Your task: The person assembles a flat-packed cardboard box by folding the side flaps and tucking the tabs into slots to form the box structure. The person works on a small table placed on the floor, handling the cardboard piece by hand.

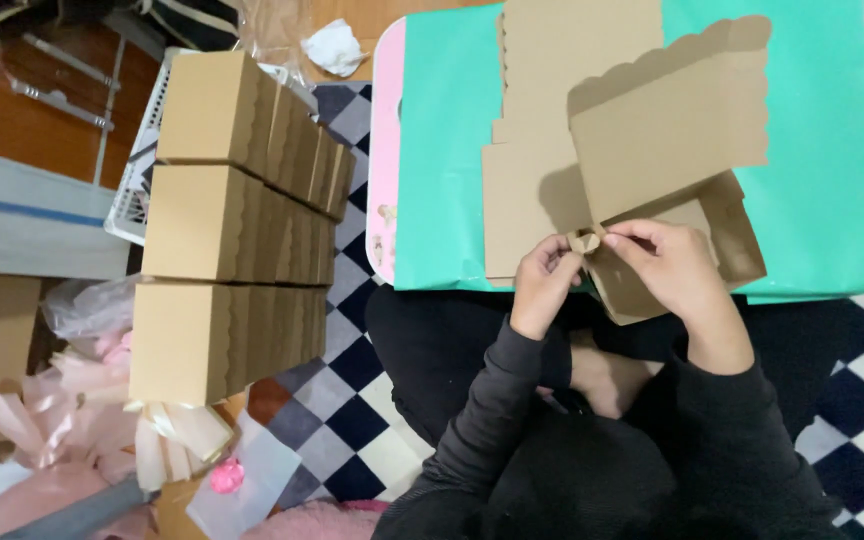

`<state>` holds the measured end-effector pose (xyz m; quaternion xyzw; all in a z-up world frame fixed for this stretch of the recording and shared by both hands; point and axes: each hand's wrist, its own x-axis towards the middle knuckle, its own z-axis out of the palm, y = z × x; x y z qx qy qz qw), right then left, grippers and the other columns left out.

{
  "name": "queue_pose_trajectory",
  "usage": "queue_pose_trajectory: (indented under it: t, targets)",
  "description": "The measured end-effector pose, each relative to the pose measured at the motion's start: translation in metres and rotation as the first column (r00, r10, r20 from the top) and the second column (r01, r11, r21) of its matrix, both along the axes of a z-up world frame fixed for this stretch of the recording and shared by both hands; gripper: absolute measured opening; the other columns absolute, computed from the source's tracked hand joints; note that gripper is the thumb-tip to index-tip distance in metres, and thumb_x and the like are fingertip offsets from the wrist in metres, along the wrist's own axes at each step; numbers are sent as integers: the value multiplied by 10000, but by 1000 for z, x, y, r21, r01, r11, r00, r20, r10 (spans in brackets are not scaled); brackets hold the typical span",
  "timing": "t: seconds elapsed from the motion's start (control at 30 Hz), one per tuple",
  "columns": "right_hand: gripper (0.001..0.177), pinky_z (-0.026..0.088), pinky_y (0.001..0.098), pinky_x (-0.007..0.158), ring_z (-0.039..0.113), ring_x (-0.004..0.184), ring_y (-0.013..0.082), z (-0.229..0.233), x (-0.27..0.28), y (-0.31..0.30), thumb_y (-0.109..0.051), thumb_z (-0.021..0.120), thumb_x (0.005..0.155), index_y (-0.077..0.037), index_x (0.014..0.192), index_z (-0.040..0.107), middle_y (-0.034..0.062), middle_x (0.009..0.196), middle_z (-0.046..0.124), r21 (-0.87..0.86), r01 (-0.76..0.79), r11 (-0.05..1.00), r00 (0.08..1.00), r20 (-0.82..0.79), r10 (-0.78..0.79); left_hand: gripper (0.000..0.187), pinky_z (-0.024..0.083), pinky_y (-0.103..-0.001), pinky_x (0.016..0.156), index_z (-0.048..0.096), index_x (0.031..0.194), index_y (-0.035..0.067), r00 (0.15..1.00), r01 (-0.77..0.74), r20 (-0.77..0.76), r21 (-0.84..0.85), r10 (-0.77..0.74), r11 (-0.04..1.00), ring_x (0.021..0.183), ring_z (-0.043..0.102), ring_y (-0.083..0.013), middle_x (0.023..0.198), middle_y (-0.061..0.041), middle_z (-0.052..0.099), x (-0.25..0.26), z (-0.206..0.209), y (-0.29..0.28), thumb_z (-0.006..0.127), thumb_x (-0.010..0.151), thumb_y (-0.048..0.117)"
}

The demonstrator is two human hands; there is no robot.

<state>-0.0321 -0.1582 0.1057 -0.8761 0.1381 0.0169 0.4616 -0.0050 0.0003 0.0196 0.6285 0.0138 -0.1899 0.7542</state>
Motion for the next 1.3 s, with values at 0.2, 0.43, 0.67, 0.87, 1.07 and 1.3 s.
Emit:
queue_pose_trajectory:
  t: [0.2,0.43,0.67,0.87,1.07,1.3]
  targets:
    - [187,585,453,811,729,980,359,-3,-4,0,-108,708,972,-29,1121,789,235,999,760,75,45,996,999,-13,-44,167,481,-188,609,709,905,66,999,-37,4,-4,37,999,623,612,-62,742,-20,612,-5,-3,-6,713,963,223]
    - [237,602,403,766,745,936,328,-18,-1,-3,-96,750,935,16,1143,762,240,1025,750,168,-1,986,1000,-15,4,224,346,-163,404,646,756,66,991,-129,-41,-103,125,986,425,497,-32,612,-8,529,-6,-45,-13,787,905,155]
    - [243,596,380,781,711,932,223,-25,-3,-9,-110,738,959,34,1154,747,219,1044,741,285,-6,959,999,-33,16,282,288,-154,388,583,721,88,966,-180,-232,-302,111,936,401,436,-2,615,23,476,-9,-5,-11,790,905,140]
    - [205,590,393,816,713,934,229,-20,-3,-17,-100,714,977,16,1138,770,213,1002,740,284,-85,955,993,-50,104,270,332,-155,397,636,755,61,990,-84,-125,-182,62,980,401,503,-38,605,-15,498,-8,-17,-8,814,909,193]
    - [209,572,361,842,647,923,155,-18,-2,-21,-73,693,963,34,1133,750,133,975,718,374,-65,925,992,-75,100,215,389,-169,423,670,802,52,1000,-1,0,-12,1,1000,449,553,-51,627,-44,578,-4,-24,-4,797,909,188]
    - [151,554,284,776,627,845,109,-20,-2,-21,-73,758,924,16,1047,766,101,902,718,443,9,897,999,-44,12,213,386,-146,452,656,777,58,1000,-27,-6,-66,27,997,460,536,-30,596,-19,552,-8,5,-6,784,904,172]
